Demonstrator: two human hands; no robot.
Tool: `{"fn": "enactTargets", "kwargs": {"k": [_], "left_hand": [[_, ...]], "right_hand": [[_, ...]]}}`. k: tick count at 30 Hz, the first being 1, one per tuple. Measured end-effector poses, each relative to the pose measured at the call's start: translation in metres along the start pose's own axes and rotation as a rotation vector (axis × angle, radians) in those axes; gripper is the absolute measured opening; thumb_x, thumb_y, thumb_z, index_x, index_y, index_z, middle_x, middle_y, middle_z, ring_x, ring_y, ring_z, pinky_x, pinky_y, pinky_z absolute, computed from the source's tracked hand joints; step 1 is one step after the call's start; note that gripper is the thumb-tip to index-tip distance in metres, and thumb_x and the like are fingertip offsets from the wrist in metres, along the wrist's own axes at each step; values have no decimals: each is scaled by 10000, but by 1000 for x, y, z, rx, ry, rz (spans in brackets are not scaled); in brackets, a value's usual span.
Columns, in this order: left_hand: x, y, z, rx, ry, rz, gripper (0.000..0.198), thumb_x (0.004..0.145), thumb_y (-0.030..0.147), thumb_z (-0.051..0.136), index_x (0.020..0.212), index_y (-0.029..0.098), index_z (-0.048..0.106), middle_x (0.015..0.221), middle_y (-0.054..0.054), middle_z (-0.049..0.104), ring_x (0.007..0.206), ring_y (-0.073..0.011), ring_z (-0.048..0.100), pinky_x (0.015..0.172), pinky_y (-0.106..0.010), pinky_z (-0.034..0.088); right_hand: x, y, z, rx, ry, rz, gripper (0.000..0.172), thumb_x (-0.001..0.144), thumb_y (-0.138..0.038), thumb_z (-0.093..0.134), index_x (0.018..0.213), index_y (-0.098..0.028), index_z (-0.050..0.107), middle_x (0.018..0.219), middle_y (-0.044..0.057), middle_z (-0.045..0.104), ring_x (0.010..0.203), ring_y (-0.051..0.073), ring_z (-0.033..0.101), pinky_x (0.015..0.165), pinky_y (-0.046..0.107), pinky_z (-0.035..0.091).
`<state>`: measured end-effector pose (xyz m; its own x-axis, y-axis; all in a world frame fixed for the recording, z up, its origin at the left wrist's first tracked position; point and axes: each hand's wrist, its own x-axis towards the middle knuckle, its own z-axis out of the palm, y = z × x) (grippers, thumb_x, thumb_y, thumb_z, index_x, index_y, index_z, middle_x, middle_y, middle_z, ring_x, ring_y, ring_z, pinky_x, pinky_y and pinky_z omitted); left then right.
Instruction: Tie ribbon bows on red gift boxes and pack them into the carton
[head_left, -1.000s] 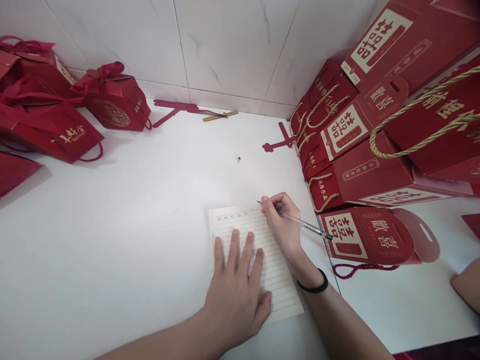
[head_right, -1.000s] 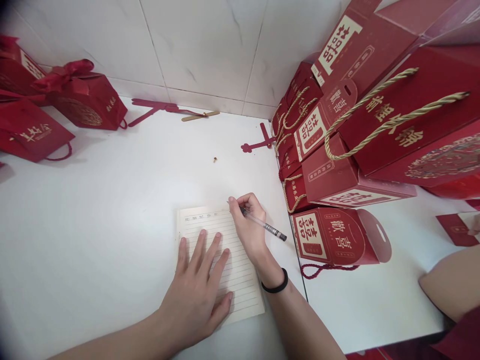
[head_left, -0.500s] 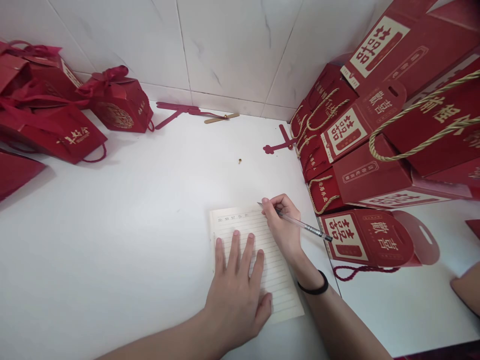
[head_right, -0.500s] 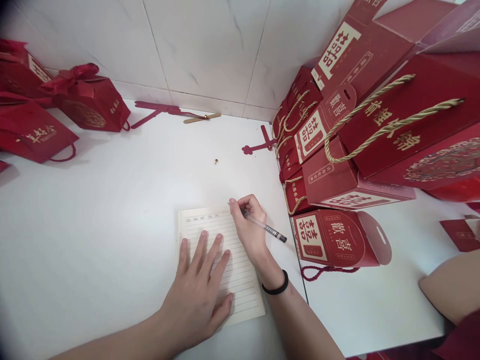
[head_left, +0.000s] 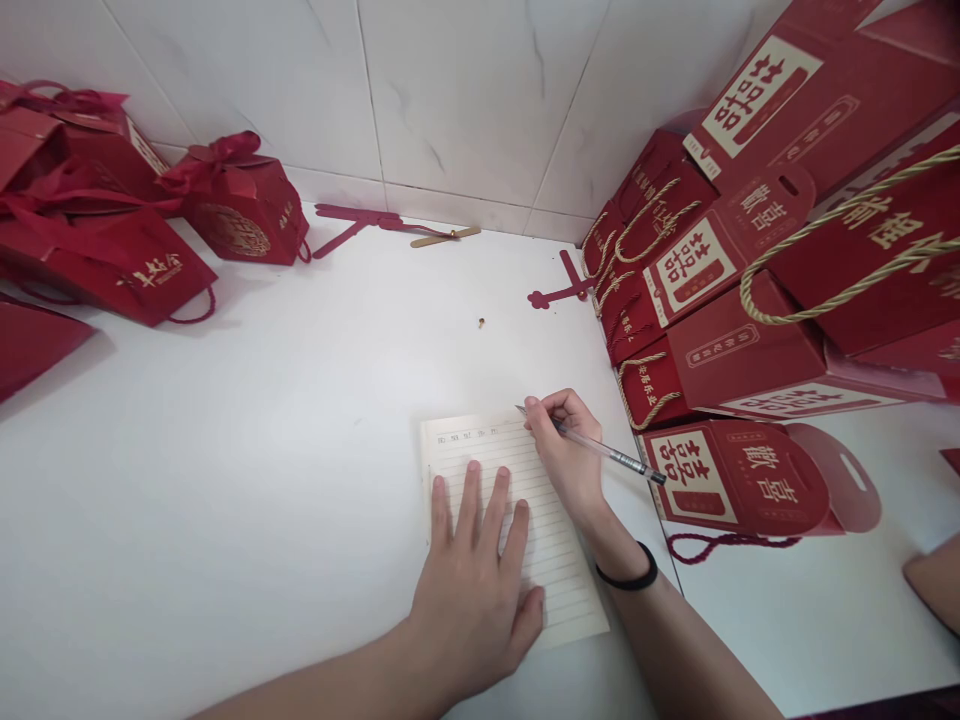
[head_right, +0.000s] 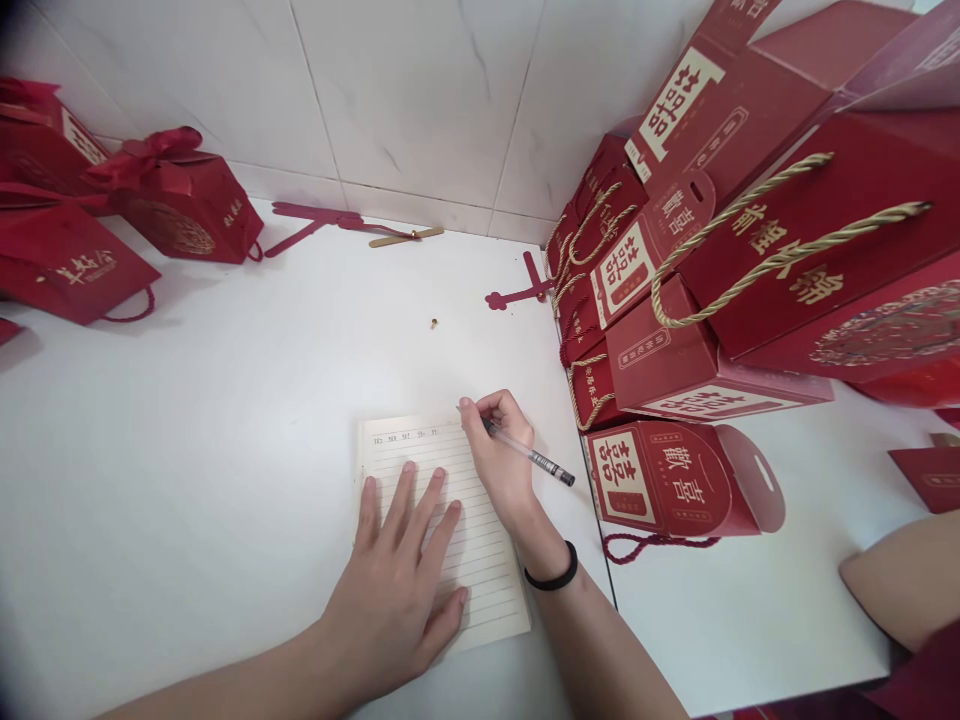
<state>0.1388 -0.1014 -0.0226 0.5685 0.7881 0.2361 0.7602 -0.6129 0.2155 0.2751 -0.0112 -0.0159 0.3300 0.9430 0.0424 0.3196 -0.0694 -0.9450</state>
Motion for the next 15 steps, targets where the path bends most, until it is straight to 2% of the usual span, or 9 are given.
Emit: {"fn": "enactTargets", "kwargs": {"k": [15], "left_hand": [[0,1,0,-5,7,-4,570,828,495,433,1240,110,523,1399,-193,389,1320,-448,225,1037,-638,89]], "right_hand": [[0,0,0,1,-6,1,284,810,-407,583,661,-191,474,598,-32,508,491,97,419,491,234,368]]}}
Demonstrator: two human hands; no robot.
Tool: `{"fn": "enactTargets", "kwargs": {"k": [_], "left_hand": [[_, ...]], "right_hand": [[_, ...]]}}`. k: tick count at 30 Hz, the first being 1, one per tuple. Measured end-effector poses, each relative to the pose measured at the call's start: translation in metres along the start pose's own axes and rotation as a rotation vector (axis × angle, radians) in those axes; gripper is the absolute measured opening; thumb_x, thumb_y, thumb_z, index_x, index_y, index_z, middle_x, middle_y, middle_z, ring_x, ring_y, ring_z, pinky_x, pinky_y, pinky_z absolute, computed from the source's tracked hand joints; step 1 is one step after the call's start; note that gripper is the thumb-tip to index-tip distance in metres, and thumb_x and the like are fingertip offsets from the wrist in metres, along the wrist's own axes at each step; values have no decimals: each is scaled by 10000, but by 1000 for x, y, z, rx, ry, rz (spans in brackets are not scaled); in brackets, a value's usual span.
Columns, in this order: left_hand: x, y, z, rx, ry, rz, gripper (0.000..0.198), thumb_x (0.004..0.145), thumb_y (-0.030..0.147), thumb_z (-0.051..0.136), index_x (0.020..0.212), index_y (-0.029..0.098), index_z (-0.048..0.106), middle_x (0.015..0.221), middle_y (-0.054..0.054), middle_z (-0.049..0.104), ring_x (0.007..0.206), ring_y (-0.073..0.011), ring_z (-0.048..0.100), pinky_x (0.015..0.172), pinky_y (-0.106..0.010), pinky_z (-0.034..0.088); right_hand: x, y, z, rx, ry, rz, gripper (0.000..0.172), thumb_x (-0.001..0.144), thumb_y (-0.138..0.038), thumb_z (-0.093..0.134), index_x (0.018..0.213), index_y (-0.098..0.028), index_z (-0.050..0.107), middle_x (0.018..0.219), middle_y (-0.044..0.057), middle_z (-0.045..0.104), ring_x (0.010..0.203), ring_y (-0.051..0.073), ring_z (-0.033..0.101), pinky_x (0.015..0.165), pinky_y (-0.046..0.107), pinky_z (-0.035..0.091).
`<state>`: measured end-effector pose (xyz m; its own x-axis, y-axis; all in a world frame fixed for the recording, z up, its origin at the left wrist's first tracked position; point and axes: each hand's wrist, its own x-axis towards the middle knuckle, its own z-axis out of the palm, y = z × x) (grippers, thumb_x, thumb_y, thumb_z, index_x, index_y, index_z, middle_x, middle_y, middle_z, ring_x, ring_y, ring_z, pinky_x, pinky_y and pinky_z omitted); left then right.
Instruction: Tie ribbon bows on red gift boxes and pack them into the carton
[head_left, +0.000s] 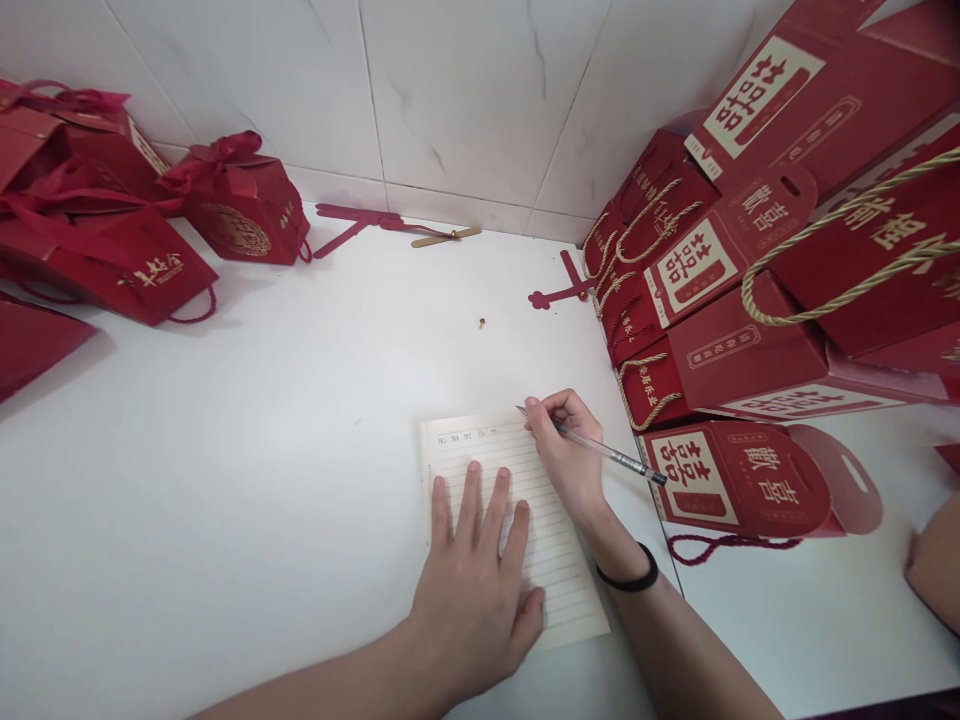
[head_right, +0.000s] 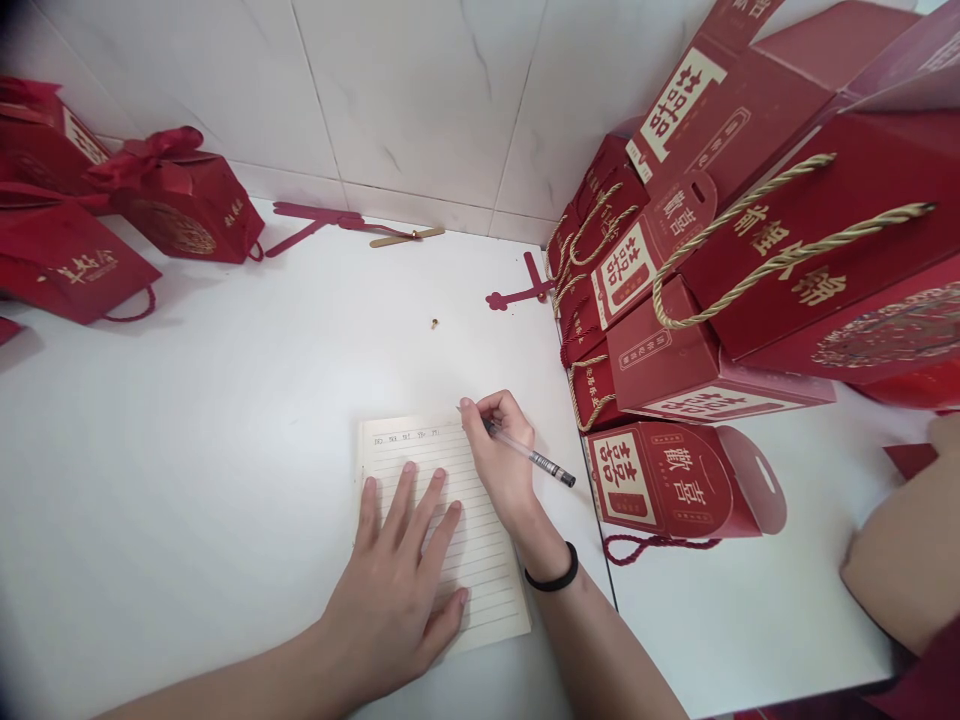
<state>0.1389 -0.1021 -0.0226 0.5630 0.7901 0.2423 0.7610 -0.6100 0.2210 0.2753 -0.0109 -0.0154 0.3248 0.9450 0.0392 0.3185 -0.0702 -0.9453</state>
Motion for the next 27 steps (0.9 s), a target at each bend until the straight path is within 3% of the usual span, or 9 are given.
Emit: {"fn": "enactTargets", "kwargs": {"k": [27], "left_hand": [[0,-1,1,9,10,11,567,833,497,420,1232,109,526,1392,-197,397,1313,-452,237,1025,-640,111]], "right_hand": [[0,-1,0,4,8,-3,290,802,-403,590,652,-185,471,592,-36,508,489,92,420,493,227,369]]}}
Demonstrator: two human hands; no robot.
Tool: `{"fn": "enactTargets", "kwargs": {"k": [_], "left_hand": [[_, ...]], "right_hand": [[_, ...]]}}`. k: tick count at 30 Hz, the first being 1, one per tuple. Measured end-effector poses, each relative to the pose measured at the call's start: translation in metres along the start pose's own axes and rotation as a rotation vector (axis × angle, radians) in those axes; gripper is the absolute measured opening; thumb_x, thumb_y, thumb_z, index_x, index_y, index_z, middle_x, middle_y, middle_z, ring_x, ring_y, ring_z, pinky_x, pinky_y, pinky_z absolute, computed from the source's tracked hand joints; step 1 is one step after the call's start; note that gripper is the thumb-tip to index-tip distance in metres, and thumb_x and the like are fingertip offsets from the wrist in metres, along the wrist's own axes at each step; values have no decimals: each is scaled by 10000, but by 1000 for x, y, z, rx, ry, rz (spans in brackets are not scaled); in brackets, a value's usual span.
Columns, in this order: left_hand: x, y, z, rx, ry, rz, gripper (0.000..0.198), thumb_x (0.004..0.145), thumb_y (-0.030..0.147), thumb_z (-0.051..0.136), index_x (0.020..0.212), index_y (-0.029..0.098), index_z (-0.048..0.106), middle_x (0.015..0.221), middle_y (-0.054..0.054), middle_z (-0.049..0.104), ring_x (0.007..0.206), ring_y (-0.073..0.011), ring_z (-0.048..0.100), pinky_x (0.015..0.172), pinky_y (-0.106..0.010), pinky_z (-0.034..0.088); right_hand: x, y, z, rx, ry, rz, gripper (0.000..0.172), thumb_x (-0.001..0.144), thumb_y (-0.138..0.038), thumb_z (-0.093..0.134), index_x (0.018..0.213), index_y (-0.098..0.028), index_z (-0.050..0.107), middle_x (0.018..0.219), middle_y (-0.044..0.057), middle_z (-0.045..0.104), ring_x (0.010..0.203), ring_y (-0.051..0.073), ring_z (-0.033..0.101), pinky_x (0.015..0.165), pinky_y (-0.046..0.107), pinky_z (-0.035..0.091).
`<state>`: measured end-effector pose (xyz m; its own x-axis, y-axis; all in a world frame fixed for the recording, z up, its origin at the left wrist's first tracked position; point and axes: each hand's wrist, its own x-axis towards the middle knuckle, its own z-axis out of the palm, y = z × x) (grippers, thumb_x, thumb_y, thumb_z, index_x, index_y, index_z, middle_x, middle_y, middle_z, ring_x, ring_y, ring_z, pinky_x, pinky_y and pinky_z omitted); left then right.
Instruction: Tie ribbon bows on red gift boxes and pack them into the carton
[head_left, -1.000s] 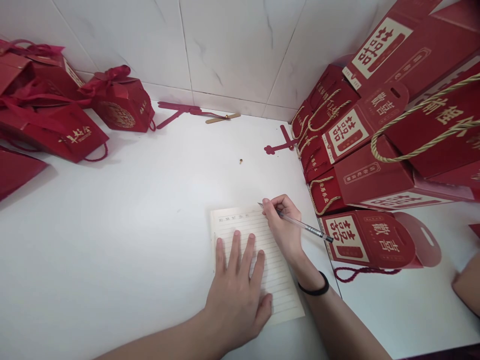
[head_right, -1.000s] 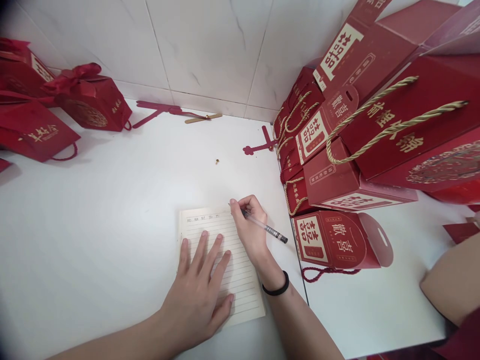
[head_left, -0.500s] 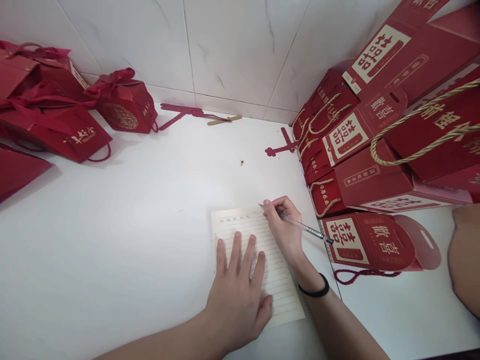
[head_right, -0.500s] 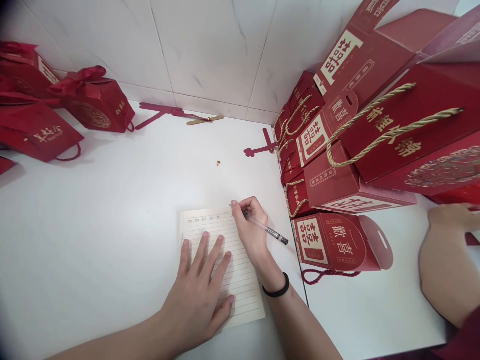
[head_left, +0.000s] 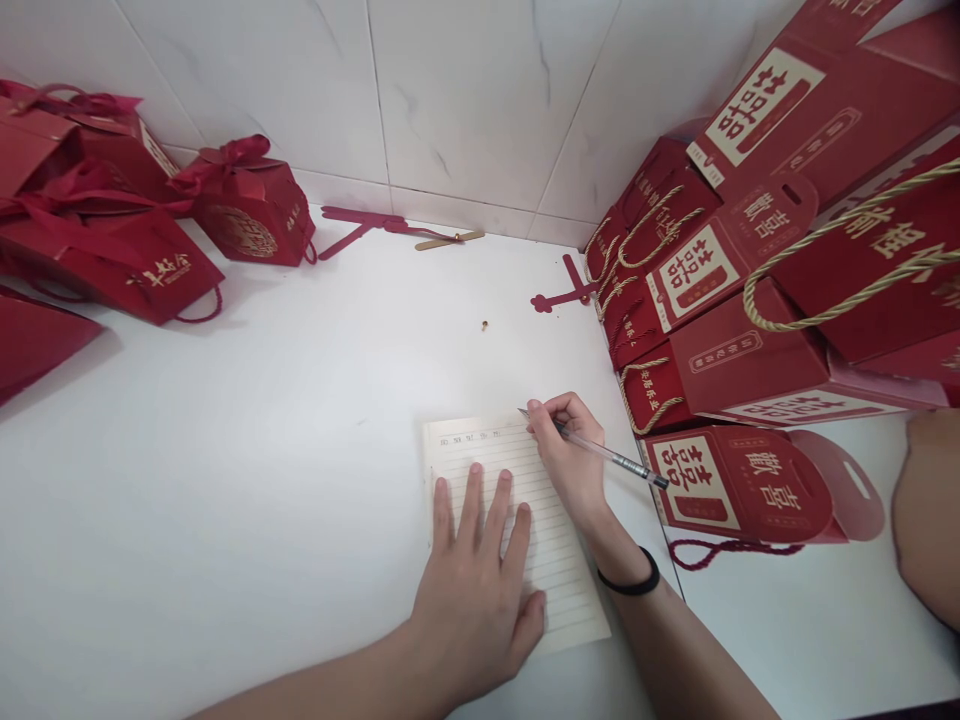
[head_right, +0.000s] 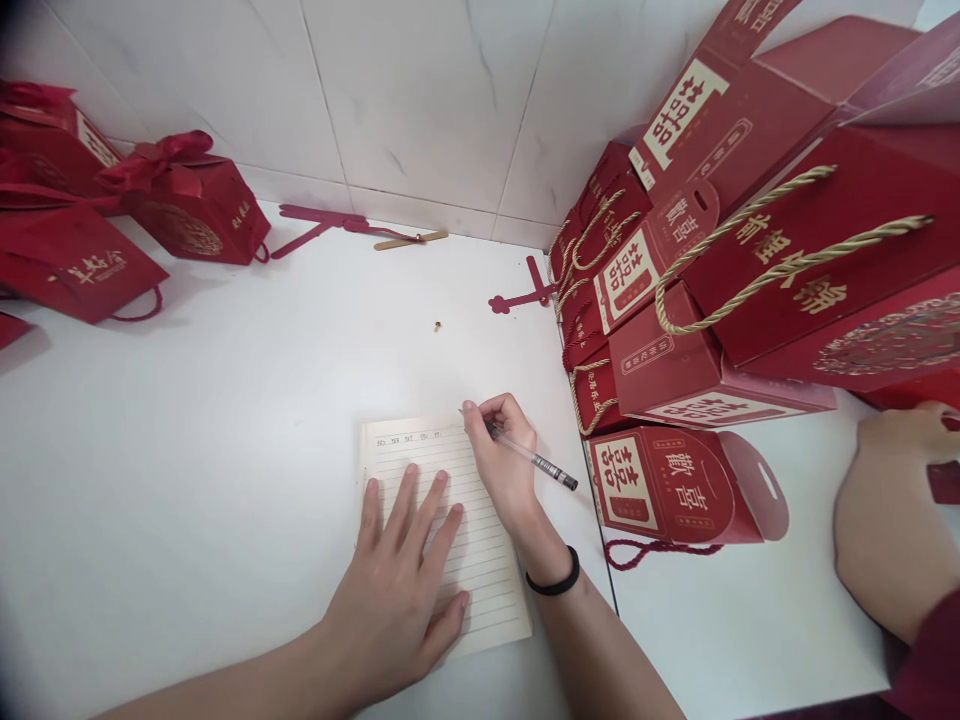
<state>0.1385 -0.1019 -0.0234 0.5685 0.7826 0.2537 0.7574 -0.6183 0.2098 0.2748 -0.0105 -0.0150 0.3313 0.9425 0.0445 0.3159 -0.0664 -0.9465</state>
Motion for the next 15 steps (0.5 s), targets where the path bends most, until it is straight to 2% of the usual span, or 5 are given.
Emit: {"fn": "enactTargets", "kwargs": {"k": [15], "left_hand": [[1,0,0,0,3,1,568,826,494,434,1234,111,529,1388,-197,401,1317,-453,224,1031,-639,85]], "right_hand": [[1,0,0,24,-9,8,273,806,-382,594,658,-186,474,585,-41,510,474,87,410,489,228,371]]}}
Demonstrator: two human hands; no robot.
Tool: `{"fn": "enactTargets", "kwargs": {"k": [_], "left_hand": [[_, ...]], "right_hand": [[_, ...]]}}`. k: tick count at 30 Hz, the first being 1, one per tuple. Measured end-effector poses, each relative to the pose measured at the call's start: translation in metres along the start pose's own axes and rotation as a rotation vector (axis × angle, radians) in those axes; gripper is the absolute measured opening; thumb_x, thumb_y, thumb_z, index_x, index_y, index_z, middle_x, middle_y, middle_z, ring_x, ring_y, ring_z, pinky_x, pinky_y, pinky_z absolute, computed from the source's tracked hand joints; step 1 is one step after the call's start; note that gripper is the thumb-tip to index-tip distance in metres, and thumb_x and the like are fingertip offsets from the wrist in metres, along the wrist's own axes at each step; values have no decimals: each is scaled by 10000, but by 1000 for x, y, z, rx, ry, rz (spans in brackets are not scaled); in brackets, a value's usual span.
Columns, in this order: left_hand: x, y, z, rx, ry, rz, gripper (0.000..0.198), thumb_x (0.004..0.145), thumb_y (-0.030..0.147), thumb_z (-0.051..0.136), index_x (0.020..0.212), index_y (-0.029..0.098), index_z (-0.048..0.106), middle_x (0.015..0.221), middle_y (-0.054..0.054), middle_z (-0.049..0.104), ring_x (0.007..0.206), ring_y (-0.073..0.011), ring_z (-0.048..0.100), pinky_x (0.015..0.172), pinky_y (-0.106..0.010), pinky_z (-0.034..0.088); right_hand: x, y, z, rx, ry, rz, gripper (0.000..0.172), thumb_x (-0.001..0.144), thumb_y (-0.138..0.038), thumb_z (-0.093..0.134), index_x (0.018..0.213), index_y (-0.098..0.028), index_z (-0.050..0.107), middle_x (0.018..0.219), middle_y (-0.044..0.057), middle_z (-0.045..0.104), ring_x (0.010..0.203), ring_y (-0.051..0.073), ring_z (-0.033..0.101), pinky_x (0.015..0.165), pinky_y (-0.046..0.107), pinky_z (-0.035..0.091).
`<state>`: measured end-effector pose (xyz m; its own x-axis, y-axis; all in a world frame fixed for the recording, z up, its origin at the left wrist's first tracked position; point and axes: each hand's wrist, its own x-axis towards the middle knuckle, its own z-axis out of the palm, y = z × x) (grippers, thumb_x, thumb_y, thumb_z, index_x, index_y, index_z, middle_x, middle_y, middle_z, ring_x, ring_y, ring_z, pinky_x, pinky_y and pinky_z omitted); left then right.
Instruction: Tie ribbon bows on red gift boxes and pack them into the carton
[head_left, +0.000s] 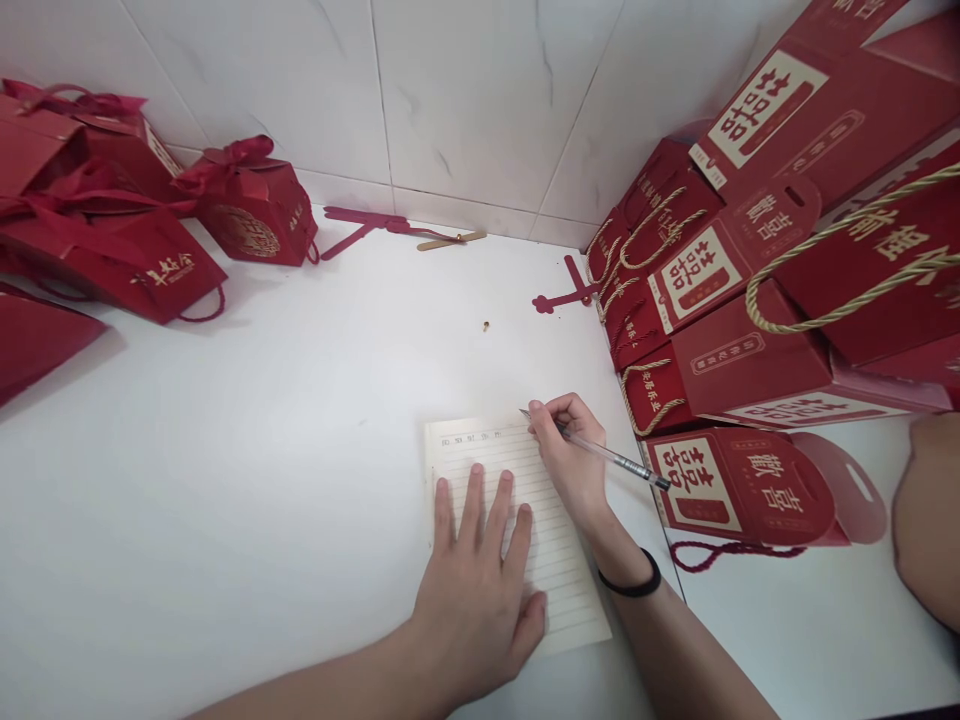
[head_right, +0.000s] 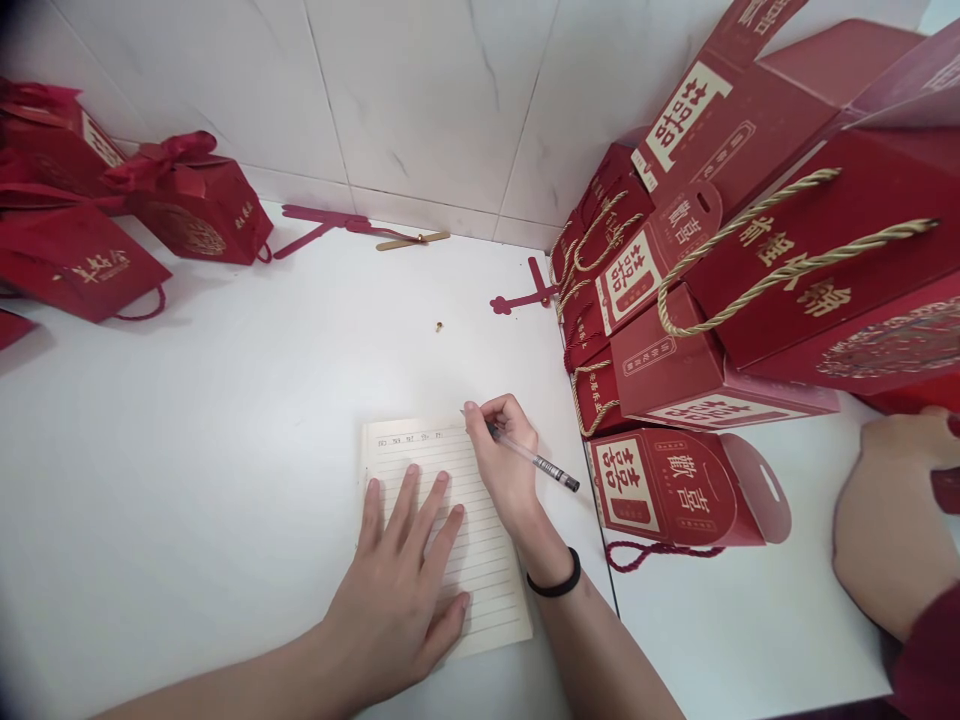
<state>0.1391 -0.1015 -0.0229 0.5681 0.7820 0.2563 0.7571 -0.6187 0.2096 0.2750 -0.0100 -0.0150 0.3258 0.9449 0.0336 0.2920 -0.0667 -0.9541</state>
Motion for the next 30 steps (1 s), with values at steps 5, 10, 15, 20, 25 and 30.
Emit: {"fn": "enactTargets", "kwargs": {"k": [5,10,15,20,25,30], "left_hand": [[0,0,0,0,-6,1,568,826,495,433,1236,113,525,1393,-195,395,1322,-449,215,1033,-636,85],[0,-1,0,18,1,-1,568,825,507,423,1227,122,535,1383,-187,413,1317,-443,231,1035,-629,77],[-1,0,1,24,-8,1,573,833,507,409,1242,122,525,1389,-191,402,1314,-451,229,1030,-635,69],[-2,-1,2,7,-28,3,588,845,506,383,1270,117,502,1404,-200,376,1323,-457,197,1022,-654,49],[1,-3,3,-117,-146,13,665,843,516,369,1334,69,420,1438,-244,275,1316,-502,149,978,-715,90],[8,-5,22,-286,-259,-55,632,853,482,382,1368,116,383,1471,-193,202,1353,-454,68,1003,-727,101]], "right_hand": [[-1,-1,-1,5,-2,-5,281,803,-395,595,658,-186,475,586,-39,512,467,88,405,477,226,368],[-1,-3,0,39,-9,12,300,795,-421,602,659,-189,470,578,-39,508,457,88,397,458,223,360],[0,0,0,35,-11,8,313,793,-437,606,663,-186,471,587,-37,514,439,80,380,430,215,333],[2,7,0,41,-13,-2,348,792,-482,595,667,-186,462,581,-33,516,408,72,366,395,202,302],[4,9,0,19,32,-26,422,720,-578,614,652,-183,484,544,-13,531,380,81,361,354,203,270],[8,6,-2,-66,49,44,443,642,-637,604,649,-203,517,555,29,576,357,120,394,315,239,286]]}}
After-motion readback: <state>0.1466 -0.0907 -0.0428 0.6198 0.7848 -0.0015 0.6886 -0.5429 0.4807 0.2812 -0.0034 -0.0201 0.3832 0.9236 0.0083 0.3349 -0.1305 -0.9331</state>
